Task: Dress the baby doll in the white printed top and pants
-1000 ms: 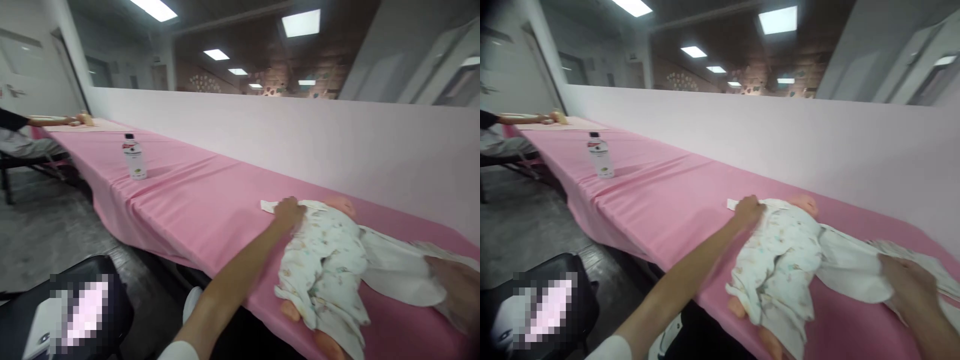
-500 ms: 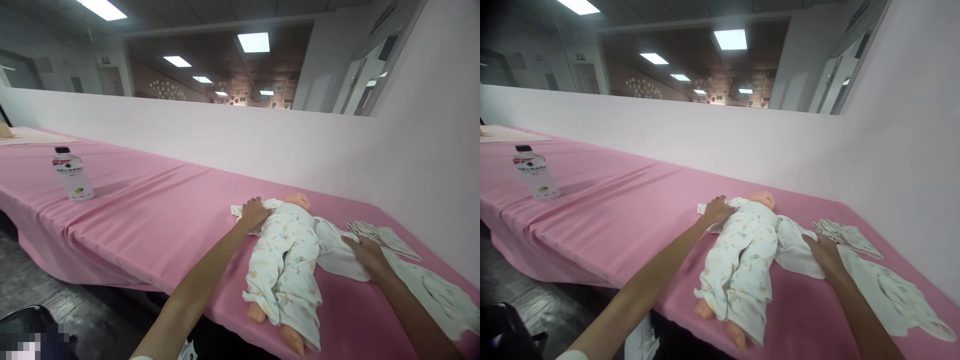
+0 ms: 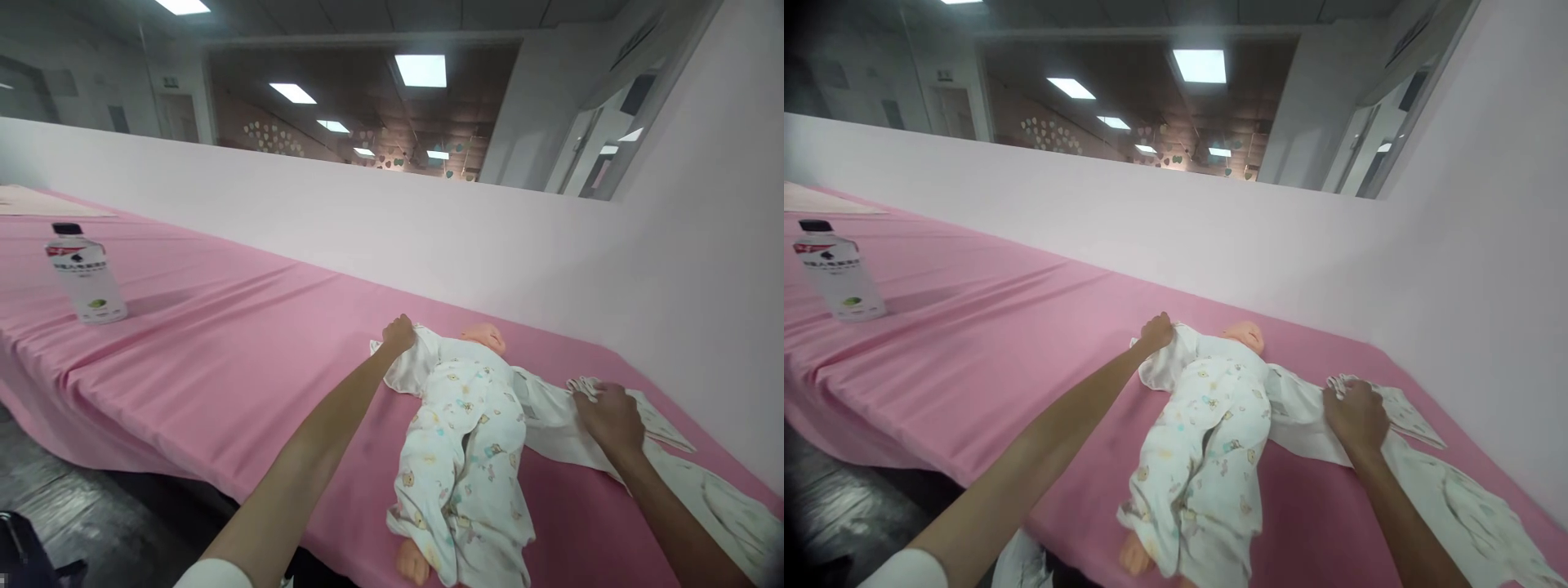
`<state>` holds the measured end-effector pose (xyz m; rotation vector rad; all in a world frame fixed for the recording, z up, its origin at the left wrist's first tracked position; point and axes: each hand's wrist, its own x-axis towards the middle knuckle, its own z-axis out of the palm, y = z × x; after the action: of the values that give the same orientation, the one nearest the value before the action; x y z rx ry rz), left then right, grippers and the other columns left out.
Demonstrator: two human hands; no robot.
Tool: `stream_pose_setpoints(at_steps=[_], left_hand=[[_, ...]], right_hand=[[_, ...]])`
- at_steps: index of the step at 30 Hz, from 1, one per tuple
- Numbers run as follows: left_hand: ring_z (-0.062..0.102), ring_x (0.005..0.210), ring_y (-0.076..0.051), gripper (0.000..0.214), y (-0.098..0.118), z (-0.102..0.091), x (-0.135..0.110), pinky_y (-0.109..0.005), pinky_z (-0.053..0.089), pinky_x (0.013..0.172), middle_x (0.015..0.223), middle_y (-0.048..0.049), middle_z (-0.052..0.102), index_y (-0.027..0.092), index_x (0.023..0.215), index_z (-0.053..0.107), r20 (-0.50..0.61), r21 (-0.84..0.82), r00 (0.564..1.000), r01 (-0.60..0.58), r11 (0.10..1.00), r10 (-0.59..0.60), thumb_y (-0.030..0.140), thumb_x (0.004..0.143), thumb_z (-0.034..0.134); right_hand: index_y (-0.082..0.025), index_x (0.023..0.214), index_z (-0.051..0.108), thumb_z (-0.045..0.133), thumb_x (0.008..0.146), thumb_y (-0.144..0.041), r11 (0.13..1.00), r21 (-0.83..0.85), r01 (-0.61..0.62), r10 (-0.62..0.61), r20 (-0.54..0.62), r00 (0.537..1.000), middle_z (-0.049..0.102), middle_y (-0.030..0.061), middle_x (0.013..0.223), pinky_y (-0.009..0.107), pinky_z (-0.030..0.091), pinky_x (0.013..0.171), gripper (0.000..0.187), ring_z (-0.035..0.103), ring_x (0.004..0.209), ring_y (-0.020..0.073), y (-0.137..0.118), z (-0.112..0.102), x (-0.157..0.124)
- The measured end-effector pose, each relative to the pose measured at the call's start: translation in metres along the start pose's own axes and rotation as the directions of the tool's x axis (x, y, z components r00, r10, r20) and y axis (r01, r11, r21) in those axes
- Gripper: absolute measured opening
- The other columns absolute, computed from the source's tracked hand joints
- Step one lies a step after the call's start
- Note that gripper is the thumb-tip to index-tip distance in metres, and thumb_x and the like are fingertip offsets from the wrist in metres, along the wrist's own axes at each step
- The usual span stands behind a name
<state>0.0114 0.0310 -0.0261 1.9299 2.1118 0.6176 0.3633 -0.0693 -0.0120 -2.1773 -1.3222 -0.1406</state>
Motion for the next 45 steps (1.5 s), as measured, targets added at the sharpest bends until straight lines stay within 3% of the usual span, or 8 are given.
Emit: stream_pose_setpoints(at_steps=[3, 7, 10, 12, 20, 26, 40, 45], left_hand=[[0.056, 0.112, -0.024, 0.039, 0.007, 0.01, -0.004, -0.035, 0.041, 0.094, 0.124, -0.0158, 0.058, 0.014, 0.12, 0.048, -0.044, -0.021, 0.999, -0.016, 1.0, 0.015, 0.042, 0.096, 0.033], [0.046, 0.122, -0.031, 0.064, 0.029, 0.025, -0.015, -0.045, 0.033, 0.102, 0.129, -0.0167, 0.054, 0.015, 0.119, 0.051, -0.105, 0.011, 0.992, -0.063, 0.998, 0.063, 0.067, 0.088, 0.034], [0.047, 0.118, -0.03, 0.041, 0.037, 0.031, -0.02, -0.045, 0.035, 0.099, 0.125, -0.0173, 0.056, 0.013, 0.114, 0.056, -0.092, 0.086, 0.99, -0.099, 0.991, 0.107, 0.044, 0.094, 0.038], [0.049, 0.116, -0.029, 0.031, 0.036, 0.031, -0.022, -0.042, 0.038, 0.096, 0.123, -0.0181, 0.057, 0.011, 0.114, 0.057, -0.083, 0.119, 0.984, -0.144, 0.982, 0.155, 0.026, 0.092, 0.042], [0.057, 0.108, -0.025, 0.029, -0.006, 0.01, -0.026, -0.033, 0.047, 0.083, 0.113, -0.0144, 0.061, 0.012, 0.112, 0.058, -0.035, 0.123, 0.972, -0.226, 0.966, 0.232, 0.012, 0.087, 0.044], [0.064, 0.09, -0.022, 0.023, -0.046, 0.005, -0.011, -0.028, 0.046, 0.07, 0.101, -0.0105, 0.067, 0.016, 0.095, 0.063, 0.012, -0.038, 0.995, -0.102, 0.994, 0.103, 0.028, 0.088, 0.046], [0.057, 0.057, -0.012, 0.008, -0.094, 0.01, 0.006, -0.02, 0.042, 0.053, 0.062, -0.0013, 0.06, 0.013, 0.078, 0.063, 0.187, -0.519, 0.973, -0.021, 0.855, 0.138, 0.021, 0.076, 0.061], [0.061, 0.064, -0.012, 0.033, -0.09, 0.007, -0.007, -0.023, 0.048, 0.059, 0.075, -0.006, 0.067, 0.011, 0.094, 0.065, 0.254, -0.691, 0.934, -0.006, 0.723, 0.251, 0.04, 0.079, 0.065]], right_hand=[[-0.012, 0.117, 0.059, 0.043, 0.083, -0.041, 0.945, -0.027, 0.327, -0.328, -0.031, 0.944, 0.057, 0.019, 0.126, 0.046, 0.037, 0.1, 0.047, 0.05, 0.121, 0.035, -0.06, 0.009, -0.009], [-0.017, 0.117, 0.058, 0.044, 0.086, -0.037, 0.777, 0.18, 0.604, -0.626, 0.324, 0.709, 0.061, 0.0113, 0.125, 0.032, 0.041, 0.095, 0.04, 0.056, 0.114, 0.0247, -0.144, 0.032, -0.017], [-0.016, 0.112, 0.06, 0.048, 0.082, -0.027, 0.647, 0.053, 0.761, -0.659, 0.539, 0.524, 0.064, 0.0113, 0.121, 0.032, 0.041, 0.092, 0.034, 0.058, 0.109, 0.0243, -0.187, 0.055, -0.018], [-0.016, 0.108, 0.061, 0.052, 0.079, -0.025, 0.599, -0.046, 0.8, -0.607, 0.626, 0.49, 0.066, 0.0127, 0.114, 0.034, 0.042, 0.087, 0.033, 0.061, 0.102, 0.0257, -0.205, 0.069, -0.019], [-0.022, 0.131, 0.05, 0.066, 0.062, -0.021, 0.608, -0.161, 0.778, -0.521, 0.658, 0.543, 0.057, 0.0154, 0.128, 0.049, 0.033, 0.098, 0.07, 0.051, 0.119, 0.0344, -0.219, 0.096, -0.015], [-0.025, 0.111, 0.061, 0.055, 0.076, -0.035, 0.56, -0.049, 0.827, -0.641, 0.606, 0.47, 0.063, 0.0096, 0.11, 0.041, 0.037, 0.085, 0.036, 0.058, 0.102, 0.0285, -0.207, 0.072, -0.009], [-0.023, 0.11, 0.055, 0.048, 0.078, -0.027, 0.775, 0.059, 0.629, -0.601, 0.379, 0.704, 0.061, 0.0071, 0.105, 0.028, 0.037, 0.063, 0.033, 0.059, 0.089, 0.0217, -0.182, 0.04, 0.002], [-0.023, 0.119, 0.055, 0.054, 0.078, -0.028, 0.722, 0.025, 0.692, -0.639, 0.407, 0.652, 0.062, 0.0095, 0.114, 0.031, 0.042, 0.077, 0.041, 0.06, 0.1, 0.0242, -0.19, 0.048, -0.009]])
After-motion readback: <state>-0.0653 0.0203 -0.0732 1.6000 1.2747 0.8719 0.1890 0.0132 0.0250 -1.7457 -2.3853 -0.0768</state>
